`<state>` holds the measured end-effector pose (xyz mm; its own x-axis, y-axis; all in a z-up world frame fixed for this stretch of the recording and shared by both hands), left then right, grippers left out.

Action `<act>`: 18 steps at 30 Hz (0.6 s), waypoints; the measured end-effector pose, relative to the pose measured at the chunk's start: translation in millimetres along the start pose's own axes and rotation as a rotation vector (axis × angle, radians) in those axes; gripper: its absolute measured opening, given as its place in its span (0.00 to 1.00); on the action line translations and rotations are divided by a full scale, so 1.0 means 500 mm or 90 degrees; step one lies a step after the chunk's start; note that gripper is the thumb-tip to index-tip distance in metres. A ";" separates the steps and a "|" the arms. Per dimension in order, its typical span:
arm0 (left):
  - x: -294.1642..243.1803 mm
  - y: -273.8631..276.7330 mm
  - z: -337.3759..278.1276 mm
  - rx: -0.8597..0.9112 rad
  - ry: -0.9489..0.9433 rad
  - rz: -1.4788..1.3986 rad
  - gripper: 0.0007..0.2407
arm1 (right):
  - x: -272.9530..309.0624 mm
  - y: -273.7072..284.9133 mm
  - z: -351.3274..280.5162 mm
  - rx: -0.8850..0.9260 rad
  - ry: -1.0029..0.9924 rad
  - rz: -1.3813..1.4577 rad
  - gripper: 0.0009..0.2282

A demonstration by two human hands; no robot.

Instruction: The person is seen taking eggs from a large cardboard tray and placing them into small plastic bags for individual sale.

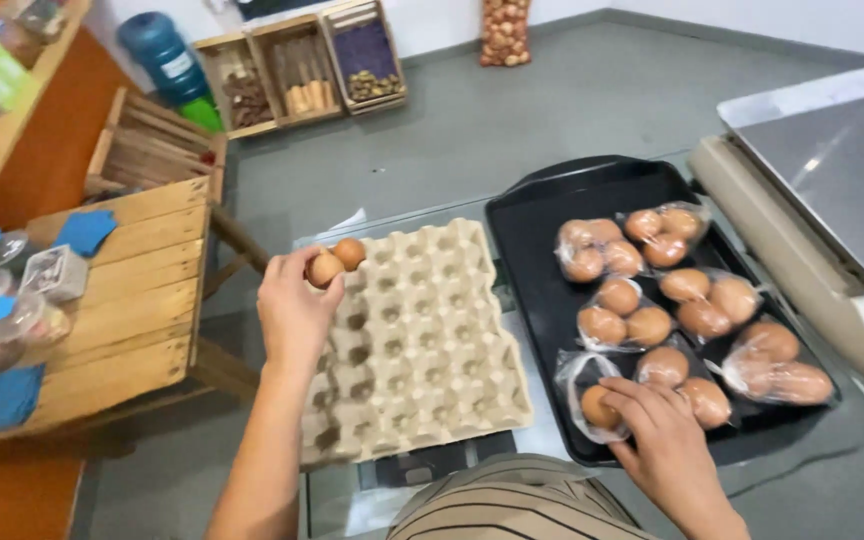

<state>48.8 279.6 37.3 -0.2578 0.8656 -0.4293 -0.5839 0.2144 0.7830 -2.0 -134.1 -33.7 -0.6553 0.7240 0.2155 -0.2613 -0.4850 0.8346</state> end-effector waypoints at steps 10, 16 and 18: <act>-0.474 -0.142 -0.259 0.582 -0.283 -0.624 0.15 | 0.022 0.013 0.010 0.037 0.001 0.053 0.20; -0.492 -0.191 -0.276 0.601 -0.370 -0.530 0.18 | 0.014 0.018 0.008 0.040 -0.012 0.095 0.22; -0.489 -0.197 -0.283 0.600 -0.399 -0.483 0.19 | 0.013 0.017 0.007 0.033 -0.011 0.089 0.23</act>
<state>60.5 -17.1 1.7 0.4255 0.4021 -0.8107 0.3832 0.7315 0.5639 -6.2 -131.9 -23.4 -0.6700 0.6601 0.3397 -0.1317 -0.5560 0.8207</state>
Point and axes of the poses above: each hand's wrist, its own z-axis towards the middle knuckle, its own y-axis out of the back of the hand, x = y × z, the point moved 9 cm from there along z, towards the middle knuckle, and after that the axes turned 2 degrees about y, right-handed, at the moved point
